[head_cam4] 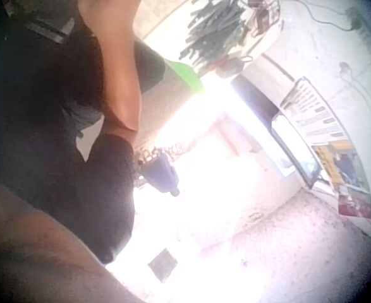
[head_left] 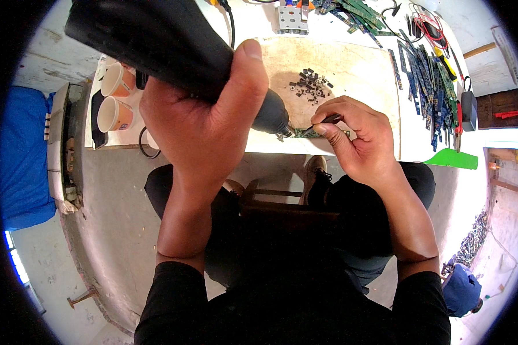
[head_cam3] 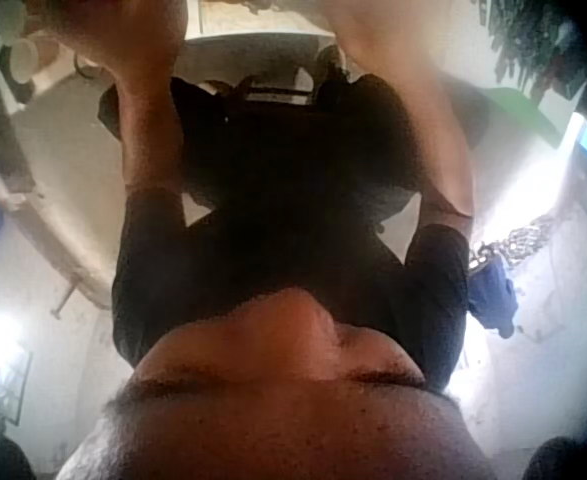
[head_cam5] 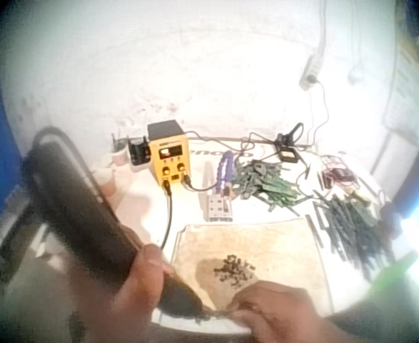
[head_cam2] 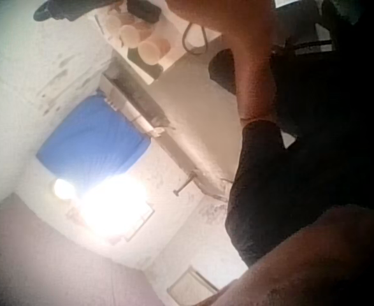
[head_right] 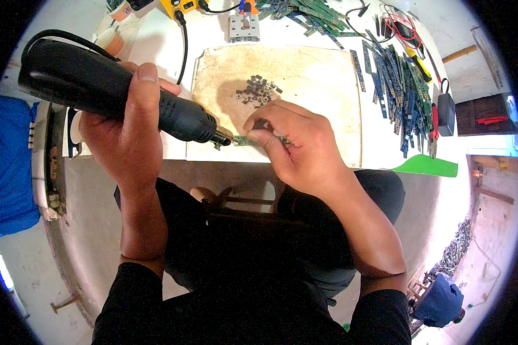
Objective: The person uses a soldering iron to apply heat to a green circuit board held with tweezers. The person works on a cluttered workbench, repeatedly applying the iron to specific points on the board while manipulating the board's position.
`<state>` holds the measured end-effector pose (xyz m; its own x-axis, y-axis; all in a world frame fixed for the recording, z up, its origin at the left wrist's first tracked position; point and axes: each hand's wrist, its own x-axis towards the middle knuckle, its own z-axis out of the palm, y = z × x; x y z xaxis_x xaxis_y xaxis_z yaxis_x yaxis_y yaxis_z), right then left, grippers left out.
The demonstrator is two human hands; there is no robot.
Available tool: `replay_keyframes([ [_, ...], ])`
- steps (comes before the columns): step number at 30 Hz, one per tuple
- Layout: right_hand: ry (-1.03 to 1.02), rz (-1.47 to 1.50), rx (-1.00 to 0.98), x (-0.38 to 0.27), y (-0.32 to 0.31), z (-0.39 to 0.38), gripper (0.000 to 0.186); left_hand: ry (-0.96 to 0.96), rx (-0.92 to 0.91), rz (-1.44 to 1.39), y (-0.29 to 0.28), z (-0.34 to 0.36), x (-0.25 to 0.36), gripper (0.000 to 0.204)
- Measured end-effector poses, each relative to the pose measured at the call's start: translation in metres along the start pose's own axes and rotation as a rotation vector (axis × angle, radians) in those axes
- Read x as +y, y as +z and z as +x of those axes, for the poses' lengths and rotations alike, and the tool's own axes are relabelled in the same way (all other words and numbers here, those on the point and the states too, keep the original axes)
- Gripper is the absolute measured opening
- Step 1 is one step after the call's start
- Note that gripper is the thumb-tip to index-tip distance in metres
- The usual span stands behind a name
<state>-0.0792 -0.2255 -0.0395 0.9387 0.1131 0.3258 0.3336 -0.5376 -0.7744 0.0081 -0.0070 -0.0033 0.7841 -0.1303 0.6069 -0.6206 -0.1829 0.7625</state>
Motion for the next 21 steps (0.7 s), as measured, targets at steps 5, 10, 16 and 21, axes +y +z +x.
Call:
replay_keyframes([
  [5,0.013,0.0,-0.004,-0.0003,-0.0004,0.0,0.007,-0.009,0.005,-0.027,0.0008,-0.0003,-0.0012,0.011],
  [10,0.003,-0.006,0.002,-0.0011,-0.001,0.0001,0.006,-0.014,0.012,-0.027,0.0017,-0.0003,0.0007,0.013],
  [16,0.01,0.007,0.014,0.0016,0.0003,-0.0011,0.007,-0.048,0.024,-0.05,0.0026,-0.0004,0.0026,0.013],
  [21,0.024,0.009,0.018,-0.0011,0.0,-0.0005,0.007,-0.031,0.016,-0.058,0.0023,-0.0009,-0.0008,0.01],
])
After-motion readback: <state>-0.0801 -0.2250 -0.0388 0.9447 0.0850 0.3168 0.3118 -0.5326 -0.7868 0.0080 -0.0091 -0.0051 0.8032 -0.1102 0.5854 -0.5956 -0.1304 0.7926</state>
